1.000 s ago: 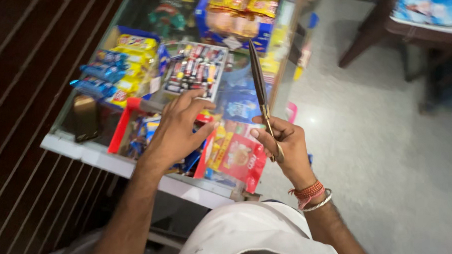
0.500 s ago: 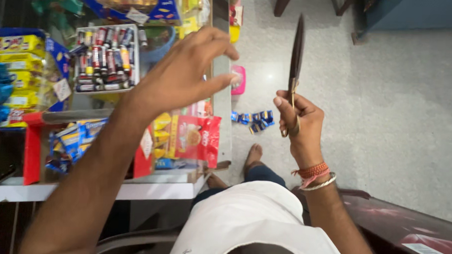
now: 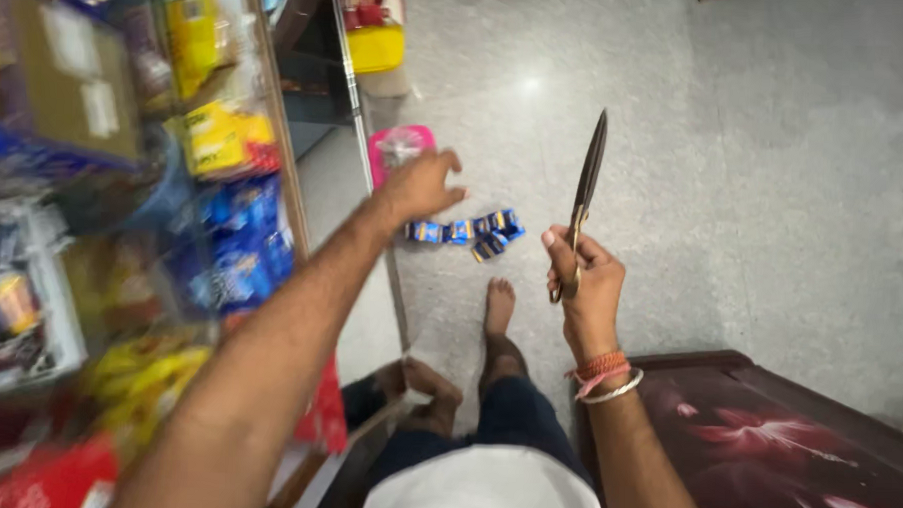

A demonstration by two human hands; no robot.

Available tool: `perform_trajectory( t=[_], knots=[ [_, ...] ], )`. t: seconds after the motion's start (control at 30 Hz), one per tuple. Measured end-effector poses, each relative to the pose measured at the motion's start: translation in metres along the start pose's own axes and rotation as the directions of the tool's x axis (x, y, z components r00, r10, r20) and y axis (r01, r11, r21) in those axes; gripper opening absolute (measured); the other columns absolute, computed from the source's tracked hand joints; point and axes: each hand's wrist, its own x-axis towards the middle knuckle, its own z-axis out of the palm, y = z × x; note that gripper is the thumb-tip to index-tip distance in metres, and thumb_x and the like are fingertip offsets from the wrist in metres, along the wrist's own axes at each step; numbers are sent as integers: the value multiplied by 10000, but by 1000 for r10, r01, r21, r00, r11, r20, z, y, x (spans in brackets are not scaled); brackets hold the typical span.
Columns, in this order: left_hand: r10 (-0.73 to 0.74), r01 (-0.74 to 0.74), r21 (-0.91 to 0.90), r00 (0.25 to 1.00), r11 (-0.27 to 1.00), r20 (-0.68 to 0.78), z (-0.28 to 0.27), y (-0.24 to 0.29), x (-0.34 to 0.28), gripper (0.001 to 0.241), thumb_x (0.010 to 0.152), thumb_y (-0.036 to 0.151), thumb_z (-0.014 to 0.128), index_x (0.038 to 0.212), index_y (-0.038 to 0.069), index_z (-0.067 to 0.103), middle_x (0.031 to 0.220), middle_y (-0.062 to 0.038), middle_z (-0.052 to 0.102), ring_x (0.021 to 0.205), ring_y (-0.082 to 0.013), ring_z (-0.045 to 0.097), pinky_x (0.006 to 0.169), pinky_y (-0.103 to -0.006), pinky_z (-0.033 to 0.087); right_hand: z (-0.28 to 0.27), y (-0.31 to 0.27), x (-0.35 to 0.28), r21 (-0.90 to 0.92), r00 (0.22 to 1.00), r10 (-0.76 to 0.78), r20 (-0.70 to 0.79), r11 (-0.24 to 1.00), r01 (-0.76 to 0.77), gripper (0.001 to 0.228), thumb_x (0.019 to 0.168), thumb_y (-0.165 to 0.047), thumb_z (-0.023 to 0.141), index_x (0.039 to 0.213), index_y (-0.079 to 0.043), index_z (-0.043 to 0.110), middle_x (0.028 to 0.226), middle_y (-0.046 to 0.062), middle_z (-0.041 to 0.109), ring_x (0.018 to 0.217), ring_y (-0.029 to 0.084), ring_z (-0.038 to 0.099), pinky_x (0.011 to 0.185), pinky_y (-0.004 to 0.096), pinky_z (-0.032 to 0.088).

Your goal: The person uses shears to cut open multiple blue and yellow snack packets on a glass display counter. The cut packets are placed into a red tray on the counter.

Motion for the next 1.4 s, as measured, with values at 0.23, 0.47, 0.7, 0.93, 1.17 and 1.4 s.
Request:
perform_trajectory(
  t=[0.23,0.47,0.7,0.93,1.17,1.4],
  knots=[
    [-225,182,159,917,970,328,191,-72,57,610,818,366,770,1306,61,567,1284,-226,606,1171,-417,602,970,-518,512,-25,95,92,-40,975,197,-100,979,-202,327,875,-220,788,1088,20,727,646,-24,605,489,36,511,431,197,385],
    [-184,151,143,948,978,258,336,-124,117,705,774,298,776,1383,52,517,1352,-202,579,1223,-391,590,1007,-514,512,-34,198,183,-68,953,267,-144,958,-279,317,880,-204,788,1107,5,717,678,-45,637,522,17,532,461,180,425],
    [-222,153,258,938,954,265,421,-143,174,846,722,365,861,1411,78,461,1449,-207,473,1266,-387,518,942,-520,525,-50,266,222,-54,934,304,-189,946,-319,317,893,-212,787,1111,7,717,646,-47,610,523,10,530,459,178,416],
    [-141,39,361,955,932,261,485,-178,218,1162,573,396,953,1504,77,336,1478,-211,415,1327,-403,435,956,-591,463,-56,303,230,7,907,351,-232,933,-359,294,872,-166,789,1095,13,718,606,-52,593,485,12,510,438,180,389],
    [-79,-86,442,937,893,341,519,-212,224,594,868,136,699,1423,87,493,1282,-124,621,1231,-307,585,1040,-535,470,-57,308,221,17,916,323,-237,945,-328,290,875,-153,789,1108,7,723,604,-59,582,482,6,498,437,178,386],
    [-158,20,392,932,920,325,478,-183,194,379,871,167,711,1230,108,605,1274,-133,605,1221,-322,578,977,-507,506,-48,262,196,-39,906,334,-259,934,-355,309,850,-154,791,1108,2,725,606,-55,571,473,11,477,414,190,349]
  ],
)
